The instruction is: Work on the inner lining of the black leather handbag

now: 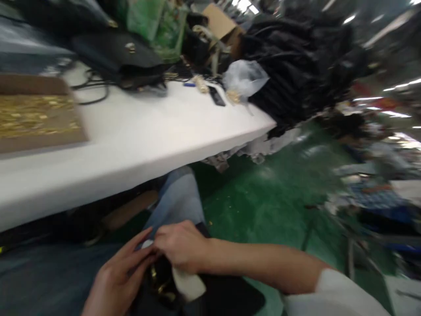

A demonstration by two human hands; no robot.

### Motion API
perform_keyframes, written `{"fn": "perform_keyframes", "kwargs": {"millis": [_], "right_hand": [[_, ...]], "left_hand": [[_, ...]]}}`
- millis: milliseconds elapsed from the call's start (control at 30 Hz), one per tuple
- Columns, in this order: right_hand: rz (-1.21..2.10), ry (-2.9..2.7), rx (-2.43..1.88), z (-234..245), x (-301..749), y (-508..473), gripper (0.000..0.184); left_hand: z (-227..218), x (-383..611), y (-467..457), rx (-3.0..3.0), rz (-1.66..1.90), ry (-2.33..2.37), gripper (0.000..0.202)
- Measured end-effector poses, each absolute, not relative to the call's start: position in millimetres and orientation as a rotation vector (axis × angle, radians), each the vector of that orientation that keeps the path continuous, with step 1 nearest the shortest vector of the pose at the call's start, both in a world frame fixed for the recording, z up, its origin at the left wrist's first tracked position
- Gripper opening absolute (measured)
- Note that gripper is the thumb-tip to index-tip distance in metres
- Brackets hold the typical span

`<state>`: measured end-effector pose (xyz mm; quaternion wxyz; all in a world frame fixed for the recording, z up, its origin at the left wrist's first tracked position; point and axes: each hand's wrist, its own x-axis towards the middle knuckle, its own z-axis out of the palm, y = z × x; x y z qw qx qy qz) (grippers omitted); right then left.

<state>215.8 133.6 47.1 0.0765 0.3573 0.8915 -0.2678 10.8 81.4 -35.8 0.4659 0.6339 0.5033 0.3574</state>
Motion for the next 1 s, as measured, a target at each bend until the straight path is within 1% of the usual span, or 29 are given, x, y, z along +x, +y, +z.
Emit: {"fn": "perform_keyframes", "kwargs": {"millis": [100, 200, 233, 367, 500, 567, 633, 800, 1000], "right_hand": [[-1.05, 2.737, 1.137, 27.4, 214.7, 137.0, 0.017], [-1.193, 2.745, 1.088, 21.1, 208.8, 138.0, 0.018], [-1.203, 2.746, 1.078, 20.9, 206.5, 137.6, 0.018], [-1.172, 2.737, 1.087, 19.9, 198.4, 136.6, 0.016], [-1.192, 2.715, 1.021, 19.0, 192.7, 138.6, 0.013], [-1.168, 2.7, 0.985, 19.5, 190.7, 139.0, 0.013], [-1.102, 2.695, 0.957, 20.2, 189.9, 138.7, 0.011], [-0.894, 2.743, 0.929, 21.3, 190.4, 135.0, 0.01], [-0.654, 2.823, 1.013, 23.7, 192.5, 128.9, 0.016]], "left_hand": [[-36.9, -9.1, 65.2, 1.345, 0.795, 1.268, 0.017], [-33.2, -17.9, 72.2, 1.253, 0.764, 1.205, 0.013], [-30.3, -22.4, 75.8, 1.285, 0.729, 1.155, 0.014], [-20.2, -46.8, 88.5, 1.473, 0.476, 1.041, 0.028], [-22.7, -59.5, 96.8, 1.565, 0.419, 1.0, 0.016], [-26.8, -58.9, 98.3, 1.554, 0.446, 0.947, 0.009], [-30.6, -56.2, 97.6, 1.489, 0.497, 0.897, 0.007], [-31.3, -49.0, 91.8, 1.439, 0.585, 0.939, 0.013], [-21.8, -34.6, 90.2, 1.555, 0.548, 1.11, 0.017]]}}
